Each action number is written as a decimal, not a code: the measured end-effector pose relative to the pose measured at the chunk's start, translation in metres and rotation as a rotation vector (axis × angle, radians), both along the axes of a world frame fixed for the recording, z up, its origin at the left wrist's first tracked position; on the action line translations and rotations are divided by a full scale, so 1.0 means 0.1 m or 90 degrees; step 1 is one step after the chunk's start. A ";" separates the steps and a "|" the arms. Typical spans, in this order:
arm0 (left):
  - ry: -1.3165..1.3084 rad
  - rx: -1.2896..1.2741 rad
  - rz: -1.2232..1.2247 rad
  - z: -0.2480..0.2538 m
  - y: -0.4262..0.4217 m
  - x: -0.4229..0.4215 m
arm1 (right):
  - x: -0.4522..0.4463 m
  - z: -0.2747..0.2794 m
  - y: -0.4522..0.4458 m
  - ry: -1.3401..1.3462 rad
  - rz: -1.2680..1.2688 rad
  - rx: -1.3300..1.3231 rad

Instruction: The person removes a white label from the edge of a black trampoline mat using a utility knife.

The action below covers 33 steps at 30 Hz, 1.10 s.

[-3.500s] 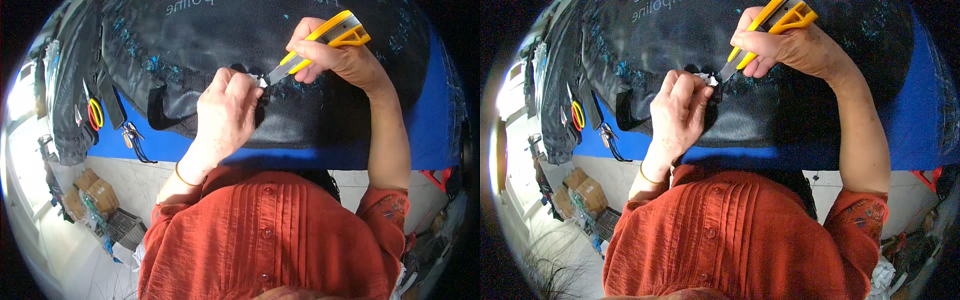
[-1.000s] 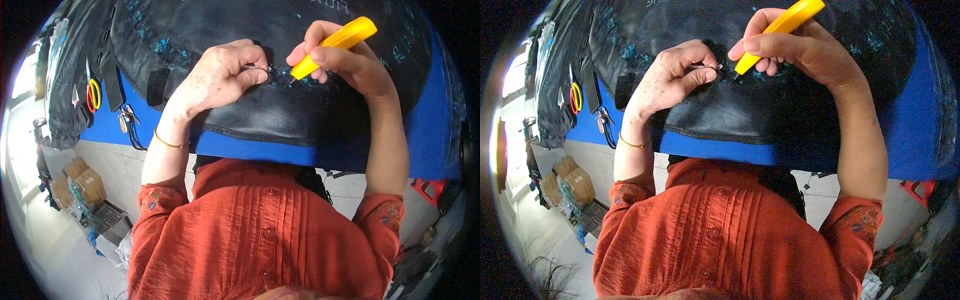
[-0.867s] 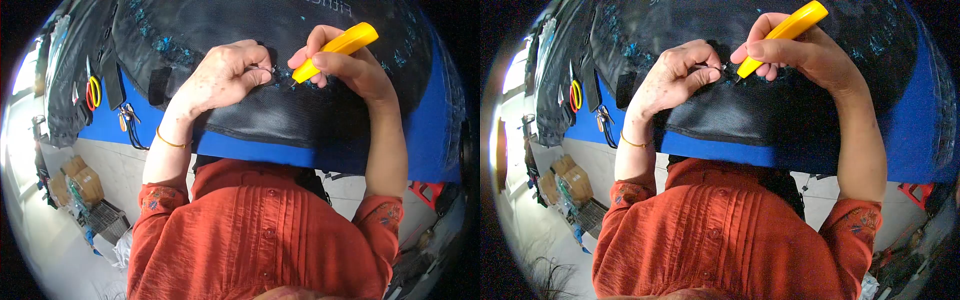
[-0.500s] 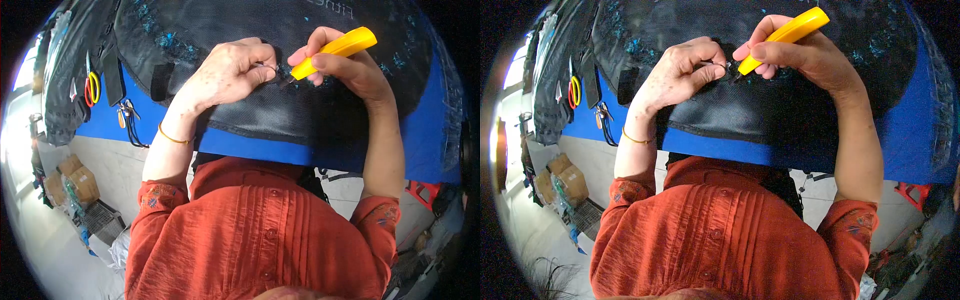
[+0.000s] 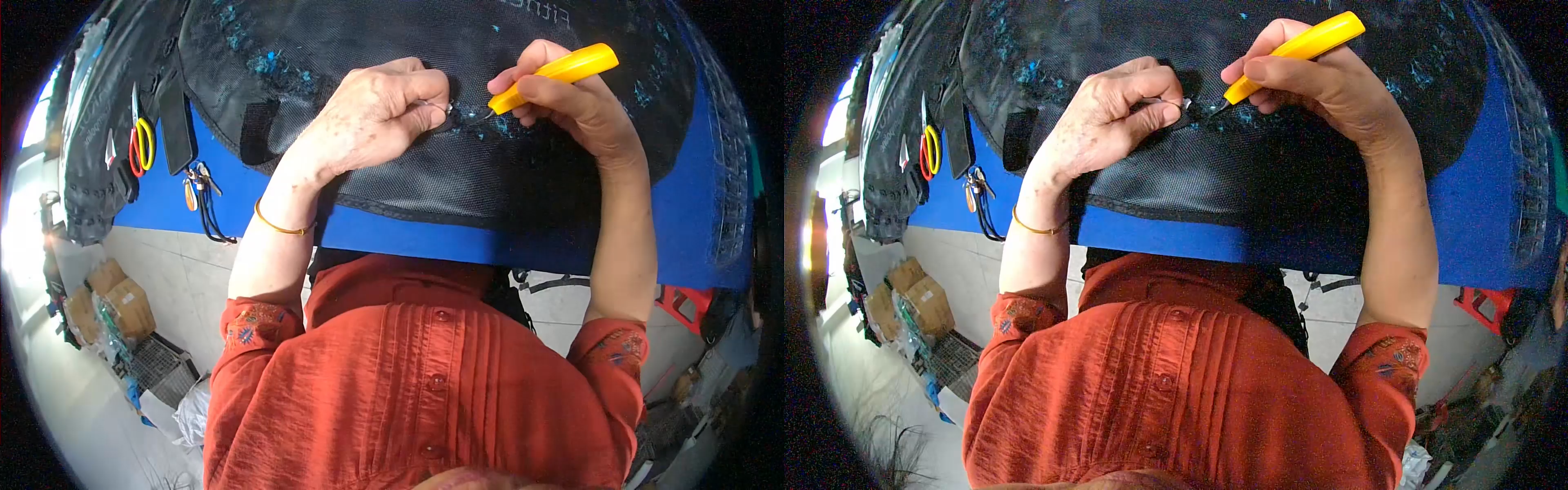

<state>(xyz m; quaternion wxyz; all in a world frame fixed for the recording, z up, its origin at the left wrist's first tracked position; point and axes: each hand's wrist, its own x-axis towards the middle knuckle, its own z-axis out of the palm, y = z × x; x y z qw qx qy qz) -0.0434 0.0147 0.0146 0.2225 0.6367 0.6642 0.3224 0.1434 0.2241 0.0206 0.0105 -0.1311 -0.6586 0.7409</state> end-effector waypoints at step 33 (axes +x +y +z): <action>-0.014 0.008 -0.014 -0.01 0.00 -0.01 | -0.02 -0.02 -0.02 0.017 0.012 -0.010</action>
